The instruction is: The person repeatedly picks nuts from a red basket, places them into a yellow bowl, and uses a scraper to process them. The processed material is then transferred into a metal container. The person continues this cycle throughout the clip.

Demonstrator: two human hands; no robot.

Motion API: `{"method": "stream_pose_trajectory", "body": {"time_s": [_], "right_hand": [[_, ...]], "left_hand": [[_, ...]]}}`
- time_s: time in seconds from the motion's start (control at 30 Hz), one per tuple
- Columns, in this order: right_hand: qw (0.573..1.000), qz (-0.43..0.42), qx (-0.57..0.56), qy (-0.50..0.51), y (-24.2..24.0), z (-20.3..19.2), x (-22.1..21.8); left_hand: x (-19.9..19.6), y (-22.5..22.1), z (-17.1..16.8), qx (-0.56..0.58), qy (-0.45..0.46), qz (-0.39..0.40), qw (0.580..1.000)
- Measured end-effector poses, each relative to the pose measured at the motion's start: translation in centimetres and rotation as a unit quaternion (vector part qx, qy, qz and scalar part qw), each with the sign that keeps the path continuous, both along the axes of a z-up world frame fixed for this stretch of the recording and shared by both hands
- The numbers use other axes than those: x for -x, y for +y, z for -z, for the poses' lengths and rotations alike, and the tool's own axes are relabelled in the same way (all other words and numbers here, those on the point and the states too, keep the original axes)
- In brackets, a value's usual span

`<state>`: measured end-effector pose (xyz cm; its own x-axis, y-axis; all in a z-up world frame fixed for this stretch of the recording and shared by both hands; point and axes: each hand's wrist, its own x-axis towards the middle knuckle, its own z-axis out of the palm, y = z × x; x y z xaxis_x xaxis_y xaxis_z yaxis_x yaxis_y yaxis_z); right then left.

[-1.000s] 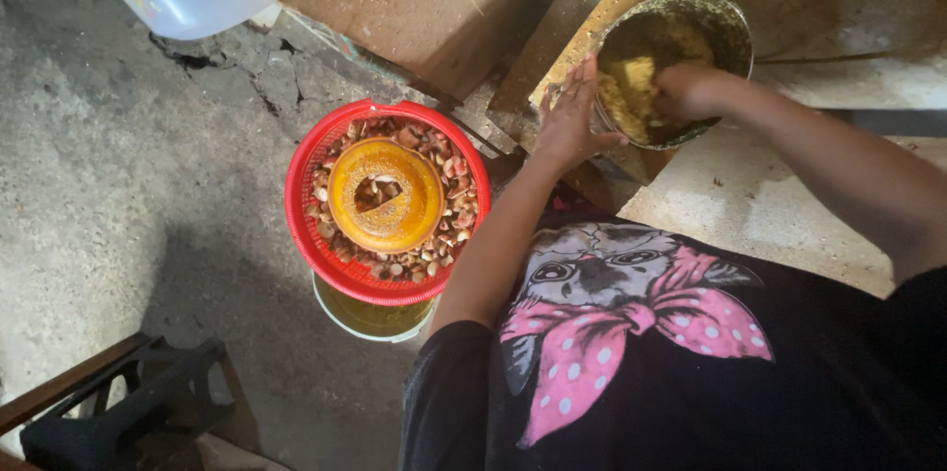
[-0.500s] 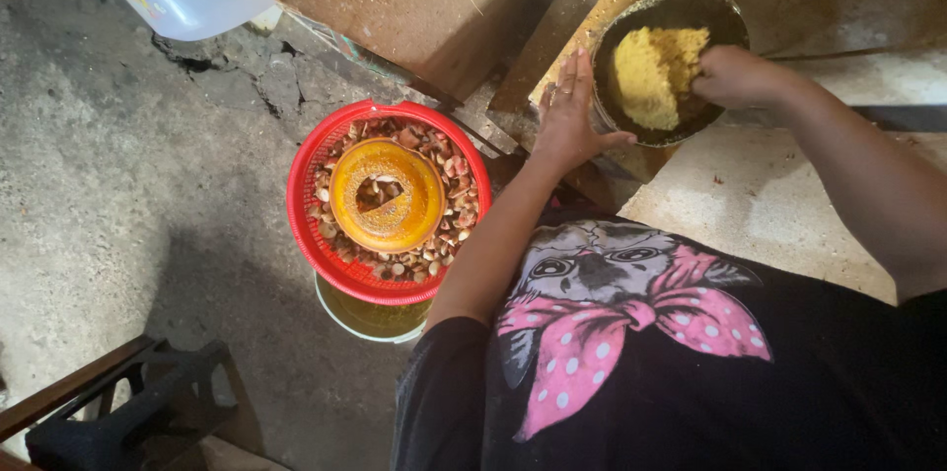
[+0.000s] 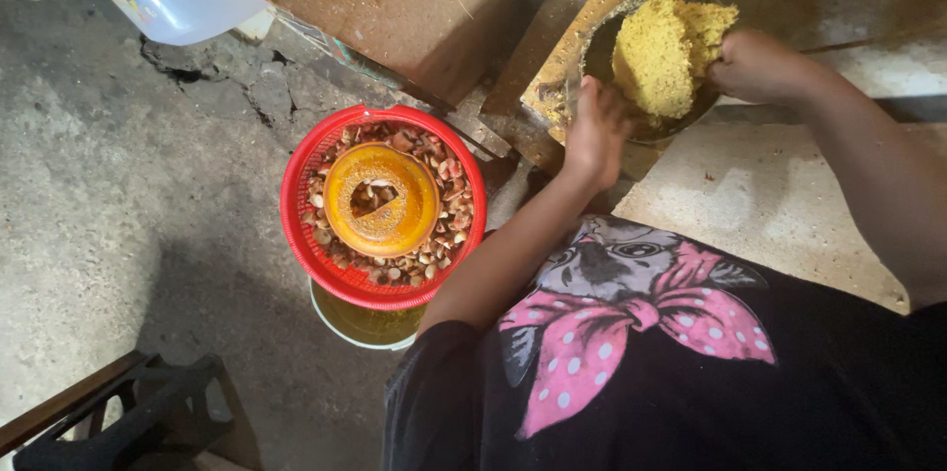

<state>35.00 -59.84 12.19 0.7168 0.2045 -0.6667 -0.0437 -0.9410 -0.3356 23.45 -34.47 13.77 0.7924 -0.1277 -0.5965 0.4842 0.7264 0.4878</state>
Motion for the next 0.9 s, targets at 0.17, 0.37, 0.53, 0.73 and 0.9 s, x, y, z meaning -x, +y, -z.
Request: {"method": "stream_pose_trajectory", "body": {"time_s": [0.17,0.37,0.53,0.73,0.9], "right_hand": [[0.998,-0.015,-0.045,-0.051,0.8,-2.0,0.7],[0.998,-0.028,-0.011,-0.062,1.3,-3.4,1.4],[0.988,-0.113,0.032,-0.104,2.6,-4.5,1.7],[0.962,-0.209,0.021,-0.177,9.1,-9.2,4.2],[0.929,-0.311,0.022,-0.199,19.5,-13.3,9.1]], "left_hand": [[-0.3,-0.5,-2.4,0.161,0.071,0.036,0.984],[-0.5,-0.5,-3.2,0.177,0.026,0.044,0.983],[1.2,0.6,-3.8,0.194,0.025,0.026,0.98],[5.7,5.6,-5.1,0.228,-0.022,-0.027,0.973],[13.5,12.7,-6.6,0.22,-0.077,-0.093,0.968]]}}
